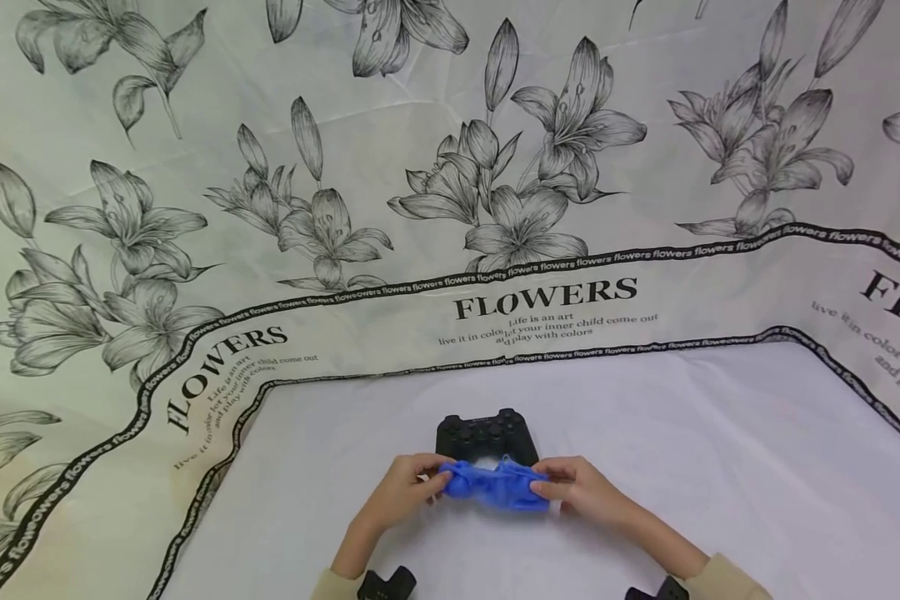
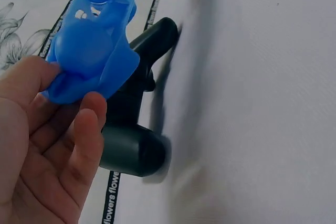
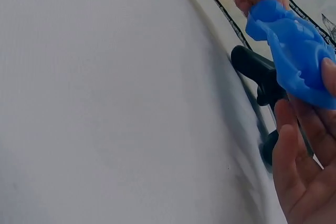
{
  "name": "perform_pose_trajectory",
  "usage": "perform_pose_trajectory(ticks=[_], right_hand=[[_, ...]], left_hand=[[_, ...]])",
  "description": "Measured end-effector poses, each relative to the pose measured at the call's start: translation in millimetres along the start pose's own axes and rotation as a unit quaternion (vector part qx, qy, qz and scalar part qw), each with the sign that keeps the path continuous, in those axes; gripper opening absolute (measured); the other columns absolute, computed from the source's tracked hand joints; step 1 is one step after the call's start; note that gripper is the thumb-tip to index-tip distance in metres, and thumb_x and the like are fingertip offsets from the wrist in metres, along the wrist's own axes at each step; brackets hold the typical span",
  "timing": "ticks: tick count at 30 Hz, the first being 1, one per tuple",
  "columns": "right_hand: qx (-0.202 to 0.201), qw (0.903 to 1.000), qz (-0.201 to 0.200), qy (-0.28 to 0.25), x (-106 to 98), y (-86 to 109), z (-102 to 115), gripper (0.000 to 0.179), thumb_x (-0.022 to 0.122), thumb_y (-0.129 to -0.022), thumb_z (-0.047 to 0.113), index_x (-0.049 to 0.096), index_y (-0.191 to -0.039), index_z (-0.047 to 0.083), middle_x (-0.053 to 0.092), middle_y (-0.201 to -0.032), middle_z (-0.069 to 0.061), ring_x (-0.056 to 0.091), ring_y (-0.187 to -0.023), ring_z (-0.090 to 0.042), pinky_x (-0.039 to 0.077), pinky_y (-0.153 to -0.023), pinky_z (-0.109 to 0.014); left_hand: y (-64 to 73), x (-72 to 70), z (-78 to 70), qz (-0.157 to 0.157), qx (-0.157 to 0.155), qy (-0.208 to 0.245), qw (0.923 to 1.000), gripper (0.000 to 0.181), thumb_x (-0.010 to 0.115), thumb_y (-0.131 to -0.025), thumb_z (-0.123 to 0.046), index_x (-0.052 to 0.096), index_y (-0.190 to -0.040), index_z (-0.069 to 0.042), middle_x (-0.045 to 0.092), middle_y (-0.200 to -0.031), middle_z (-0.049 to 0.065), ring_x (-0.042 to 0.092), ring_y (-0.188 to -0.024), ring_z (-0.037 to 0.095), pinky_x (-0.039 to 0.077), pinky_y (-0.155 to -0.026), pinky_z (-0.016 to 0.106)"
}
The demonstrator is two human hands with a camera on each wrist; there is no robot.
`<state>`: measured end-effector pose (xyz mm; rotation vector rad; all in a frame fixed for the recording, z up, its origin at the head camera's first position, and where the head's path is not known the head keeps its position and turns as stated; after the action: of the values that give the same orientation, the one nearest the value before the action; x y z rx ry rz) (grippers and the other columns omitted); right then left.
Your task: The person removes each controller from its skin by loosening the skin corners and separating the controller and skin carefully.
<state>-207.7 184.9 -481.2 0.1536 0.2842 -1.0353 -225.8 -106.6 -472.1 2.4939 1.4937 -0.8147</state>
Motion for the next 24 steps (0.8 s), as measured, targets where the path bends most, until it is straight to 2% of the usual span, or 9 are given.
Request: perform_pose_trajectory(ticks=[3,6,9,12,15,18,21,24], right_hand=[[-0.045,0.9975,0.045,-0.029,-4.9,-0.9,-1.2,0.031,0.053,-0.097,0.01,0.056,-0.114,-0.015,0.066,-0.088,0.016,0.055,-0.069,-0.001,0.052,-0.053,-0.027],[-0.085,0.9916,0.079,-0.057,-7.4,-0.9,-1.4,0.026,0.049,-0.097,0.005,0.055,-0.113,-0.015,0.065,-0.087,0.016,0.055,-0.065,-0.004,0.051,-0.051,-0.029],[-0.115,0.9833,0.106,-0.092,-7.8,-0.8,-0.7,0.022,0.045,-0.098,0.0,0.059,-0.113,-0.006,0.062,-0.083,0.014,0.048,-0.057,-0.011,0.042,-0.043,-0.032],[-0.133,0.9752,0.127,-0.123,-7.4,-1.1,-0.4,0.028,0.042,-0.098,-0.001,0.063,-0.115,0.008,0.056,-0.077,0.013,0.04,-0.051,-0.016,0.03,-0.039,-0.036],[-0.141,0.9672,0.145,-0.154,-7.3,-1.2,-1.0,0.036,0.039,-0.1,-0.001,0.063,-0.118,0.017,0.048,-0.068,0.006,0.033,-0.048,-0.018,0.022,-0.037,-0.035],[-0.141,0.959,0.159,-0.188,-7.7,-1.1,-2.0,0.039,0.034,-0.101,0.0,0.063,-0.12,0.018,0.043,-0.065,-0.001,0.03,-0.049,-0.021,0.017,-0.037,-0.037],[-0.133,0.9529,0.168,-0.214,-8.1,-1.1,-2.2,0.038,0.031,-0.103,0.003,0.062,-0.119,0.018,0.046,-0.066,0.006,0.031,-0.05,-0.015,0.013,-0.039,-0.039],[-0.125,0.949,0.177,-0.23,-7.6,-1.6,-0.1,0.037,0.03,-0.104,0.006,0.062,-0.119,0.017,0.053,-0.075,0.015,0.032,-0.051,-0.011,0.012,-0.041,-0.04]], left_hand=[[-1.2,-3.4,1.7,0.035,-0.014,0.021,0.999,0.022,0.059,-0.096,-0.015,0.069,-0.112,-0.004,0.067,-0.084,0.012,0.056,-0.063,0.002,0.051,-0.053,0.02],[-2.5,-4.9,4.1,0.073,-0.011,0.055,0.9958,0.024,0.056,-0.097,-0.013,0.067,-0.115,-0.001,0.065,-0.083,0.018,0.054,-0.066,0.003,0.049,-0.054,0.019],[-4.7,-4.3,6.9,0.11,0.013,0.112,0.9875,0.026,0.052,-0.098,-0.009,0.063,-0.114,0.008,0.059,-0.083,0.03,0.053,-0.068,0.003,0.047,-0.056,0.018],[-7.4,-1.5,10.7,0.143,0.035,0.168,0.9747,0.027,0.048,-0.099,-0.007,0.057,-0.112,0.016,0.052,-0.083,0.036,0.053,-0.07,0.003,0.046,-0.058,0.017],[-10.0,1.4,12.9,0.159,0.044,0.196,0.9667,0.029,0.047,-0.1,-0.009,0.054,-0.11,0.018,0.049,-0.081,0.029,0.051,-0.072,0.002,0.046,-0.06,0.017],[-12.8,3.9,14.2,0.16,0.054,0.21,0.963,0.031,0.046,-0.1,-0.011,0.053,-0.111,0.017,0.051,-0.084,0.012,0.049,-0.074,0.002,0.045,-0.063,0.015],[-14.5,5.7,13.7,0.163,0.064,0.229,0.9575,0.033,0.043,-0.101,-0.013,0.05,-0.114,0.017,0.052,-0.088,-0.001,0.048,-0.076,0.003,0.043,-0.066,0.015],[-13.4,6.9,13.3,0.172,0.059,0.259,0.9486,0.039,0.041,-0.102,-0.015,0.046,-0.116,0.021,0.052,-0.088,-0.007,0.047,-0.078,0.003,0.042,-0.07,0.017]])
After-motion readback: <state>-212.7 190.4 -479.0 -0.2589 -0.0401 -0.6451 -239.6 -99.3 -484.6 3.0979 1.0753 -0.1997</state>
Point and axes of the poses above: each hand's wrist, its own y-axis away from the middle knuckle, its own x-axis out of the palm, z = x × y, the point moved 1 cm from there along -y, towards the middle knuckle
